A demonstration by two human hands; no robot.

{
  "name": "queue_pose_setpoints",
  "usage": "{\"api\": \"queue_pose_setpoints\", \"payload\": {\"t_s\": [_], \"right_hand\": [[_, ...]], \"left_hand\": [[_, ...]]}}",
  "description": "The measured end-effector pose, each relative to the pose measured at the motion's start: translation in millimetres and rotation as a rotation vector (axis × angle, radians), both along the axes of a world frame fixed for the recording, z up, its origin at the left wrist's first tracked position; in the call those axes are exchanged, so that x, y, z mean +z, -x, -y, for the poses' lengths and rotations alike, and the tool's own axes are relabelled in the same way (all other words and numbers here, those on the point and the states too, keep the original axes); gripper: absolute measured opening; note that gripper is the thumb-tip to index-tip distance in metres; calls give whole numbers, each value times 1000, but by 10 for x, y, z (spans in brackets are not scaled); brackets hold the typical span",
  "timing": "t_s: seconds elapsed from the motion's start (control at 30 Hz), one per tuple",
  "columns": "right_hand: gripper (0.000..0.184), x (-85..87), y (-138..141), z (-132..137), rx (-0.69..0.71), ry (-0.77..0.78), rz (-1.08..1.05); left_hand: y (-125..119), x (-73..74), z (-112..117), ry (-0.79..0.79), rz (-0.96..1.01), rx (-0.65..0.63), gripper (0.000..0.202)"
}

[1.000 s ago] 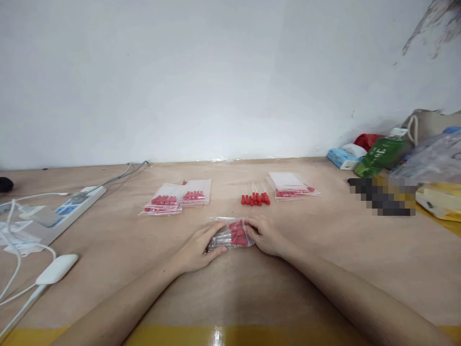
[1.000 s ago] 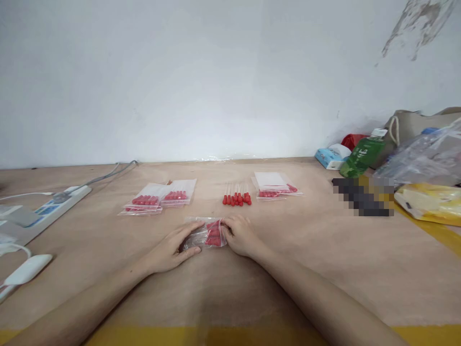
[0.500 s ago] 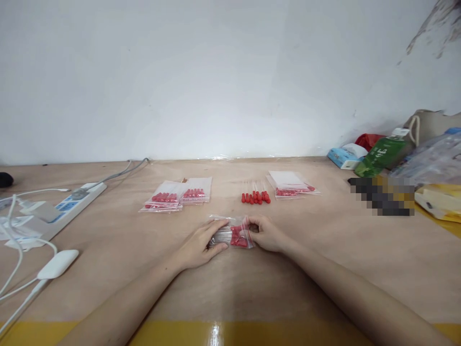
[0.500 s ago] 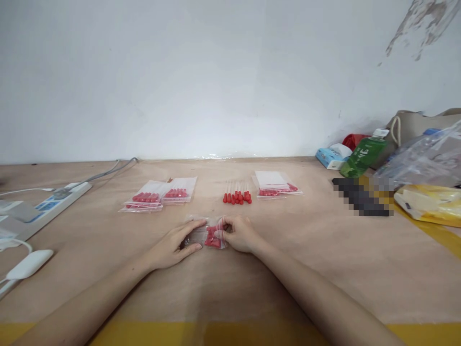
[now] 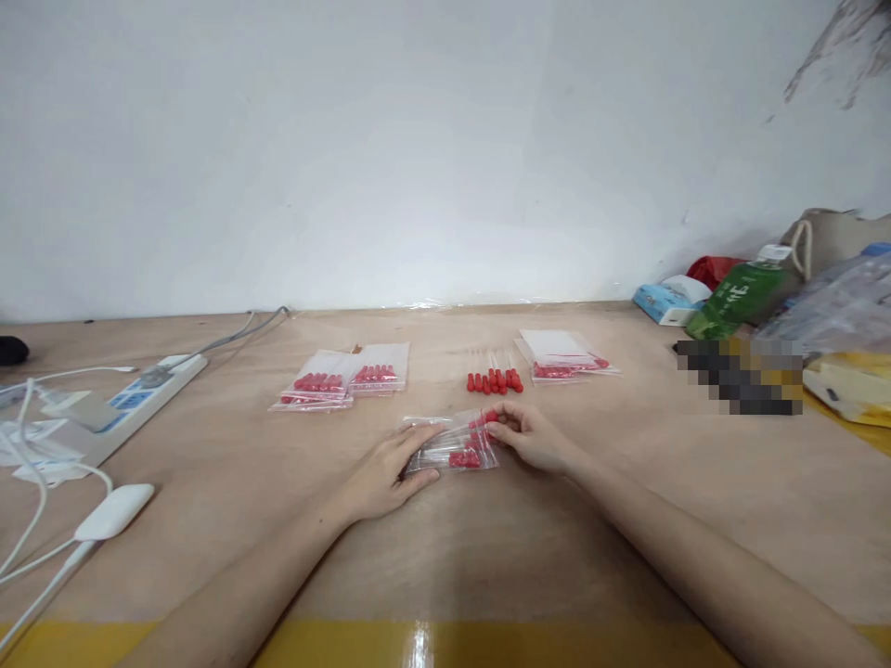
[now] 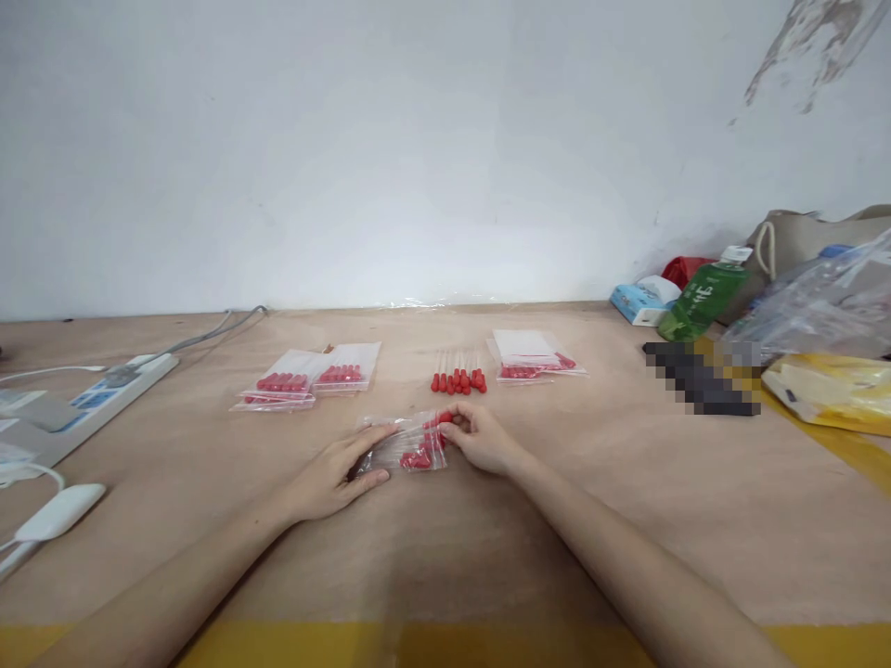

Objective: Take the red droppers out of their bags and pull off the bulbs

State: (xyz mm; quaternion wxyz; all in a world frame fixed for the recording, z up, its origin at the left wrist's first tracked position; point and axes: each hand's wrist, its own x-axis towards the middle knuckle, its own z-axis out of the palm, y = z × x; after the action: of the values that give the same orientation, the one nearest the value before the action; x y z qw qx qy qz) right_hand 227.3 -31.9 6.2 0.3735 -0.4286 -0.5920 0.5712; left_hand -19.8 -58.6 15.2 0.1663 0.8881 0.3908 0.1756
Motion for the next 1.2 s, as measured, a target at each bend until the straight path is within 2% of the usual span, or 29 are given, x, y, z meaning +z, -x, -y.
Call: {"api": "queue_pose_setpoints", "payload": {"t_s": [0.13,0.27,0.37,0.43,0.53,0.63,0.73,0.87,1.03,1.1,1.2], "right_hand": [[21,-1,-182,-8,-36,247,-135],[25,-45,-241,-24,-36,275,-247],[28,53,-391,-54,-81,243,-166],[30,202,-592,-78,-129,151,-66],[31,441,-921,-125,-277,-53,35],[32,527,-1056,-212,-547,-389,94],[27,402,-940,-342,-675,-720,285],[23,80,-693,-514,-603,-969,648],[29,-225,-616,-622,-475,-1073,837],[29,-259,-625,-622,-422,-1088,885],[27,-216,-633,-586,-410,-1103,980]], "left_hand": [[5,-11,2,-17,9,10,52],[11,-15,1,-17,0,16,52],[14,-9,4,-16,-13,20,52],[14,-3,6,-24,-12,15,52],[12,3,8,-32,7,3,51],[10,9,9,-25,15,3,51],[12,9,9,-20,0,7,50],[19,-7,6,-26,-3,-2,49],[20,-21,-3,-30,-5,-2,48],[16,-21,-7,-36,-9,-2,47],[15,-24,-11,-42,-22,-6,45]]}}
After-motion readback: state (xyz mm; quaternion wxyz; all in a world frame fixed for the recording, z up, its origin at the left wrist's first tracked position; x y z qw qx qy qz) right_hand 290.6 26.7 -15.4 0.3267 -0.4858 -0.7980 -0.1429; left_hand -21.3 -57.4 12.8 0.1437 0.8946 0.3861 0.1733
